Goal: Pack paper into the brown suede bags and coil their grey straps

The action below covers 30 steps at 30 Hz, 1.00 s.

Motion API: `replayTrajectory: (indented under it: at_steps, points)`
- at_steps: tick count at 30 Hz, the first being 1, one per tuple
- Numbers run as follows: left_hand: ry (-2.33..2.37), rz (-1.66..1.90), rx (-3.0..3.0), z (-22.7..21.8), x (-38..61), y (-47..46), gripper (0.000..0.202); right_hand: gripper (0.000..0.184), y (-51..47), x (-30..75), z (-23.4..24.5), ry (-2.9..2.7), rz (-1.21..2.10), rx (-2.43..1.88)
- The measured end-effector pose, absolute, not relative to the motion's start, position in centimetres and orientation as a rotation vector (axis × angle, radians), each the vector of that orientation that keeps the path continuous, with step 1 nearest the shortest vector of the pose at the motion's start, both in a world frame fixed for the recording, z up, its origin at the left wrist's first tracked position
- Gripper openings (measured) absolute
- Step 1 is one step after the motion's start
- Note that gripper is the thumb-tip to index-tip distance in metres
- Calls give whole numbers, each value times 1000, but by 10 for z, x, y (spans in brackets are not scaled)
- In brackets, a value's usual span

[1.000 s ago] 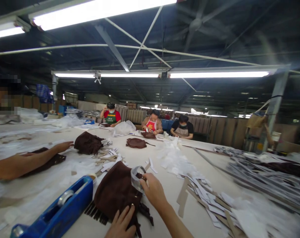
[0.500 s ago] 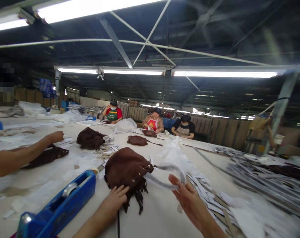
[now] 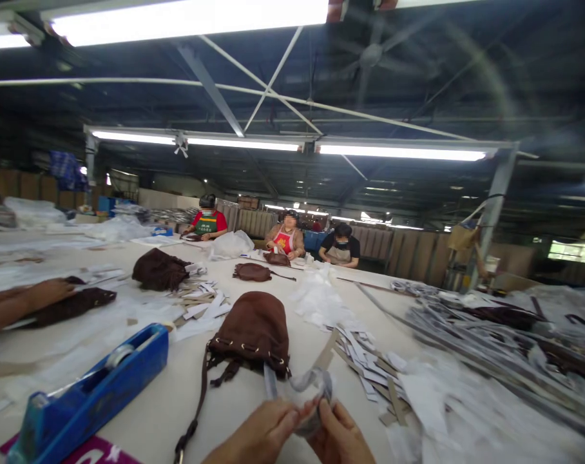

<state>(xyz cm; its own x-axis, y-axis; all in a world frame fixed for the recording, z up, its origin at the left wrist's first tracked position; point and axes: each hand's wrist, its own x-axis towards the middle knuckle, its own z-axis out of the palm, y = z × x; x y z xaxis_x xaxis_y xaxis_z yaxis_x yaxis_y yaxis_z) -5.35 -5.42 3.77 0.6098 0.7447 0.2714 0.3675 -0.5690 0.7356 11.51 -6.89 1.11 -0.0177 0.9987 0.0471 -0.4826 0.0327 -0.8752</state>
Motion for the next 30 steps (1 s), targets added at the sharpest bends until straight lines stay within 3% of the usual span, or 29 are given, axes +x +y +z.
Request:
replayTrajectory:
  at_steps: [3,7,11,15,21,25,28,30]
  points:
    - [833,739,2353,36,-50,-59,26,33,-64,129,29,-700,1402,-771]
    - [1148,791,2321,50,-42,-49,15,41,-64,141,39,-763,1450,-680]
    - [983,922,1805,99,-30,-34,22,59,-70,139,29,-978,1556,-702]
    - [911,851,1599,147,-11,-20,18,72,-68,121,32,-1327,1325,-789]
    - [808,859,1495,175,20,-16,19,41,-44,82,52,-1503,981,-837]
    - [732,1020,1525,147,-7,-18,41,46,-31,90,59,-1280,1106,-943]
    - [687,947,1896,88,-40,-15,89,39,-27,109,70,-1086,1260,-874]
    - [855,834,2225,46,-53,-8,101,35,-28,115,78,-978,1340,-852]
